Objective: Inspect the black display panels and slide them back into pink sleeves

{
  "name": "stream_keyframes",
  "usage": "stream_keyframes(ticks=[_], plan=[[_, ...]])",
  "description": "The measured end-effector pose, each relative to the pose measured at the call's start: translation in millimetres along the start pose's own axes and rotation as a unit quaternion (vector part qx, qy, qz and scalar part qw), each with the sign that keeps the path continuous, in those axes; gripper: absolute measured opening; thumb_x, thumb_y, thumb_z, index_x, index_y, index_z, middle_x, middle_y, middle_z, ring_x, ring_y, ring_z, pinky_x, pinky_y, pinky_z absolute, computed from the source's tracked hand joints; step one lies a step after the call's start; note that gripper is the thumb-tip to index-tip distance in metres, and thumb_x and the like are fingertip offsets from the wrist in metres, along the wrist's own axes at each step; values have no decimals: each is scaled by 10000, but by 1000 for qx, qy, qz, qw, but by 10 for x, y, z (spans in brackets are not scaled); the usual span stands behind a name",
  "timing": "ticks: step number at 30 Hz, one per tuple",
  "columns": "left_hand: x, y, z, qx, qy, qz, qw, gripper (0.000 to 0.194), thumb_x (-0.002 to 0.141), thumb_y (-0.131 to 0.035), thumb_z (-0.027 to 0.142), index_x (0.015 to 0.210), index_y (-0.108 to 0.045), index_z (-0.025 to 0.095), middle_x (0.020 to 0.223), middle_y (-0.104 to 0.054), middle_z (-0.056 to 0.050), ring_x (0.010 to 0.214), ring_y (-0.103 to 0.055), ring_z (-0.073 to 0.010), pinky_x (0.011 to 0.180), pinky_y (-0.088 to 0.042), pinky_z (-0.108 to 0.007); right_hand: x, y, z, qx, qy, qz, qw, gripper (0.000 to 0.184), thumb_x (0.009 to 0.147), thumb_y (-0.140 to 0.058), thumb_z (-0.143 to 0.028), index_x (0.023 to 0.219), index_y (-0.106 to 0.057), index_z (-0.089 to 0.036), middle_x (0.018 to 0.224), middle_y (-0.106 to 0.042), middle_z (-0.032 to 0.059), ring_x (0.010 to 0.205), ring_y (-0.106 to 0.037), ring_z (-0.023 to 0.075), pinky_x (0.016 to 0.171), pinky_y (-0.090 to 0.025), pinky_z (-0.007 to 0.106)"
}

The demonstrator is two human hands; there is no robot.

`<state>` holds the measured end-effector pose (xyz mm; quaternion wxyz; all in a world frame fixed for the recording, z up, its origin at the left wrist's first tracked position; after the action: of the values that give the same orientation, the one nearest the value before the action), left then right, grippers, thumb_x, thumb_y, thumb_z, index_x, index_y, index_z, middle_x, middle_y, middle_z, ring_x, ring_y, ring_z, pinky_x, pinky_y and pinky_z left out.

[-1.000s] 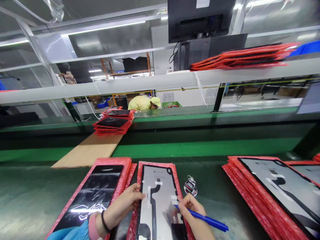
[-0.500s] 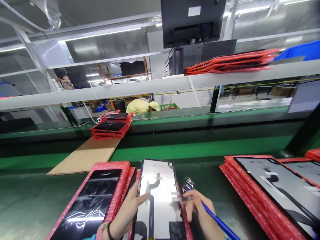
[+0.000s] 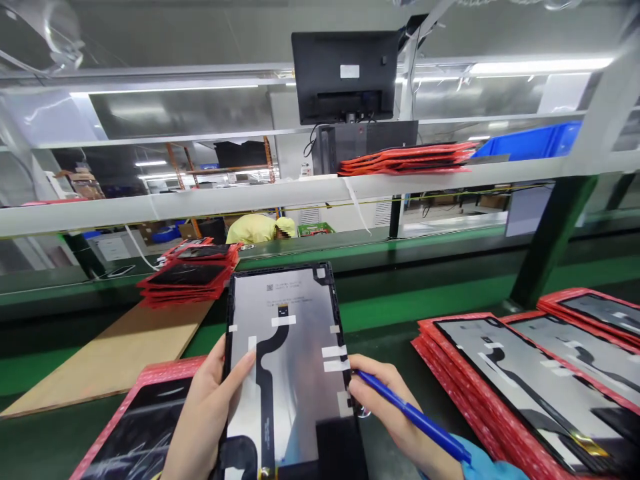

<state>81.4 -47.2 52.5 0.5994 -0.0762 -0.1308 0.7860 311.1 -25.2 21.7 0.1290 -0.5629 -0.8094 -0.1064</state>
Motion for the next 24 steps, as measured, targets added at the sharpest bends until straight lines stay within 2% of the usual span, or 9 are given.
stream_keyframes(ticks=[2,4,7,10,13,17,19,21,24], plan=[[-8,-25,38,-10,4,7,1000,719,706,-765,352,1357,-463,296,1149,-715,-23,1006,-679,-215,713,-564,-196,57,-26,-100,-35,21,-7,999,172,804,-610,-342,726,-626,-190,583,-367,-56,537,-348,117,513,-298,249],[-10,-38,74,-12,2,12,1000,751,688,-776,355,1366,-457,298,1138,-719,-33,967,-694,-232,689,-575,-213,127,-61,-165,-26,23,-26,999,126,776,-588,-264,675,-569,-191,580,-287,-69,530,-276,108,491,-250,247],[-2,-24,120,-2,-11,32,999,785,661,-789,379,1368,-456,301,1150,-715,-40,972,-692,-255,699,-585,-234,231,-129,-220,16,22,-43,999,66,737,-576,-198,694,-526,-195,589,-308,-72,539,-270,102,489,-233,241],[19,14,146,4,-26,58,998,712,655,-789,399,1305,-518,294,1171,-706,-18,1088,-640,-244,776,-560,-202,312,-197,-241,33,24,-55,998,81,728,-577,-162,705,-506,-194,573,-301,-86,533,-243,90,486,-215,235],[48,42,152,9,-38,72,997,623,662,-778,421,1234,-569,287,1164,-708,2,1175,-583,-228,866,-513,-183,367,-244,-228,30,6,-51,998,92,721,-593,-182,682,-510,-191,555,-287,-88,514,-230,85,476,-207,235],[64,69,136,46,-44,80,995,604,644,-772,465,1190,-595,276,1136,-719,-6,1156,-594,-265,883,-519,-229,415,-276,-186,-12,10,50,999,165,753,-601,-300,632,-566,-193,542,-286,-67,515,-273,110,486,-257,253],[65,90,119,70,-55,84,993,580,640,-770,486,1155,-609,273,1135,-719,-2,1159,-592,-256,926,-488,-226,433,-299,-165,-52,16,71,996,230,798,-572,-351,632,-572,-192,532,-258,-68,508,-250,113,478,-239,259],[72,116,101,82,-63,86,991,563,651,-763,493,1146,-611,271,1153,-712,4,1170,-584,-241,978,-444,-221,445,-321,-145,-81,5,60,995,273,826,-554,-367,618,-519,-192,530,-232,-78,497,-210,101,464,-196,258],[106,154,70,56,-22,72,996,640,635,-777,476,1214,-573,296,1167,-706,5,1105,-626,-262,863,-535,-244,432,-329,-121,-80,-1,59,995,371,833,-564,-381,566,-374,-208,534,-214,-84,495,-197,89,460,-184,251]])
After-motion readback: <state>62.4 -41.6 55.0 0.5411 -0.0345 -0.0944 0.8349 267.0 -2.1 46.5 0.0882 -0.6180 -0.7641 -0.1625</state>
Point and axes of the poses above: each hand's wrist, its own x-axis towards the middle knuckle, its own y-axis out of the back of the hand, z = x × y, the point moved 1 cm from there along x, towards the middle knuckle
